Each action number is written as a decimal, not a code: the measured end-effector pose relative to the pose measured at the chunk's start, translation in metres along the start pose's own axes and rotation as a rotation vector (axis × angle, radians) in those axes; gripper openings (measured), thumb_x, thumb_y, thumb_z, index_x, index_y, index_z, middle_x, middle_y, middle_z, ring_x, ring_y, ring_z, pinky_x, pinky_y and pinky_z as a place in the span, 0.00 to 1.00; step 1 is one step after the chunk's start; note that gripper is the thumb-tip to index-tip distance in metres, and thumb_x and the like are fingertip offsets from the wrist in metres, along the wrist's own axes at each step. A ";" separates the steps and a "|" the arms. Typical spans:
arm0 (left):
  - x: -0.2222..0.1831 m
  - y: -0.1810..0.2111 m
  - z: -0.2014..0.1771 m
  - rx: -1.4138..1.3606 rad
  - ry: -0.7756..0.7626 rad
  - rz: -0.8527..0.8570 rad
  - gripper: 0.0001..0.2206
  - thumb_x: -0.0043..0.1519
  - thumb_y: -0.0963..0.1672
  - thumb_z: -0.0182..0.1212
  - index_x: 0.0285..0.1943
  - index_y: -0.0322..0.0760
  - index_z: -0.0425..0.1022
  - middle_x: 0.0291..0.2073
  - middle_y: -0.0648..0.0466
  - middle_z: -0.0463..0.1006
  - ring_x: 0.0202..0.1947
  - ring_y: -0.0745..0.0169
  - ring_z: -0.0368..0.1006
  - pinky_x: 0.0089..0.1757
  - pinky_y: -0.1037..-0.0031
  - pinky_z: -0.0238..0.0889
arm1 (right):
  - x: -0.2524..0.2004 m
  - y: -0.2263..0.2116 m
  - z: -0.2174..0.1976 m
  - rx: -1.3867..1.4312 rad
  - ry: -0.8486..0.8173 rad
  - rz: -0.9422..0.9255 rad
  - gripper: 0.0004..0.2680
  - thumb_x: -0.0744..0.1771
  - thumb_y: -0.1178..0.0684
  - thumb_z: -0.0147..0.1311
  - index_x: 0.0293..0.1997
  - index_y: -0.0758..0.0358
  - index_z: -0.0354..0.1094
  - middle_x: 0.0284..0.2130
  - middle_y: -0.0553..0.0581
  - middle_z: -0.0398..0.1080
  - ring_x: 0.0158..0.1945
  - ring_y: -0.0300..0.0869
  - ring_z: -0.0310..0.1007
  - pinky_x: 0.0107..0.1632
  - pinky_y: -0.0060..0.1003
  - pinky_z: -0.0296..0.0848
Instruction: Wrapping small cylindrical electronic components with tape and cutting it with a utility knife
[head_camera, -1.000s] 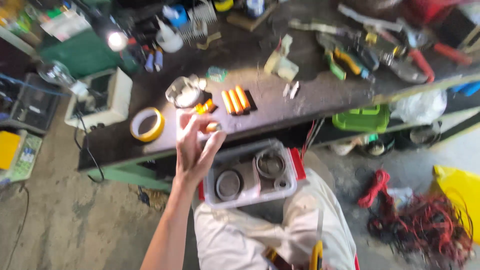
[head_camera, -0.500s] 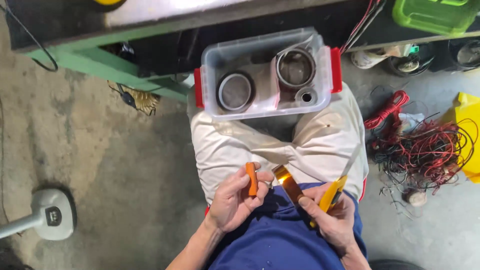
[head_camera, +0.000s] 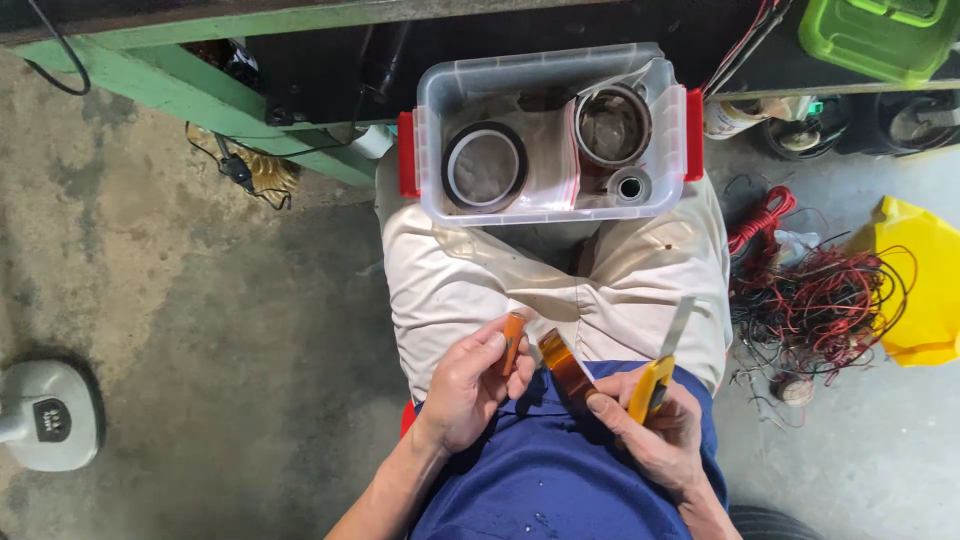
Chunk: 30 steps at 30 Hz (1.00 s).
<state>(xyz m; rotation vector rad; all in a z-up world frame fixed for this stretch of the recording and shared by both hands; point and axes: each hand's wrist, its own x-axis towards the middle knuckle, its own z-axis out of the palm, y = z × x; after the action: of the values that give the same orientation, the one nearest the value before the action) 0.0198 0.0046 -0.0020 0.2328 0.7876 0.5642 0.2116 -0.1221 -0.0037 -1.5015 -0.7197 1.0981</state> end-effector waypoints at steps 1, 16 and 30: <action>0.002 0.001 0.000 -0.003 -0.005 -0.002 0.22 0.67 0.43 0.51 0.68 0.26 0.66 0.36 0.46 0.72 0.30 0.65 0.72 0.27 0.81 0.62 | 0.001 -0.003 0.001 -0.006 0.003 -0.002 0.12 0.62 0.63 0.64 0.19 0.60 0.62 0.27 0.56 0.76 0.31 0.39 0.74 0.40 0.29 0.70; -0.003 0.019 0.013 1.026 -0.149 0.330 0.27 0.63 0.42 0.53 0.74 0.31 0.60 0.50 0.49 0.68 0.54 0.59 0.65 0.59 0.73 0.54 | 0.008 -0.014 0.002 -0.323 -0.059 0.040 0.04 0.62 0.52 0.67 0.29 0.57 0.80 0.24 0.47 0.80 0.26 0.33 0.73 0.36 0.26 0.69; -0.002 0.019 0.010 1.011 -0.116 0.298 0.23 0.67 0.47 0.52 0.72 0.35 0.66 0.49 0.52 0.69 0.53 0.63 0.66 0.55 0.75 0.58 | 0.009 -0.007 0.005 -0.211 -0.021 0.098 0.13 0.61 0.57 0.68 0.18 0.59 0.62 0.29 0.54 0.82 0.28 0.36 0.76 0.33 0.28 0.73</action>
<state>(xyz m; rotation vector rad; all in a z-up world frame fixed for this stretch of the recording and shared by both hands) 0.0187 0.0189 0.0140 1.3179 0.8778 0.3805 0.2114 -0.1107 0.0009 -1.7207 -0.8037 1.1404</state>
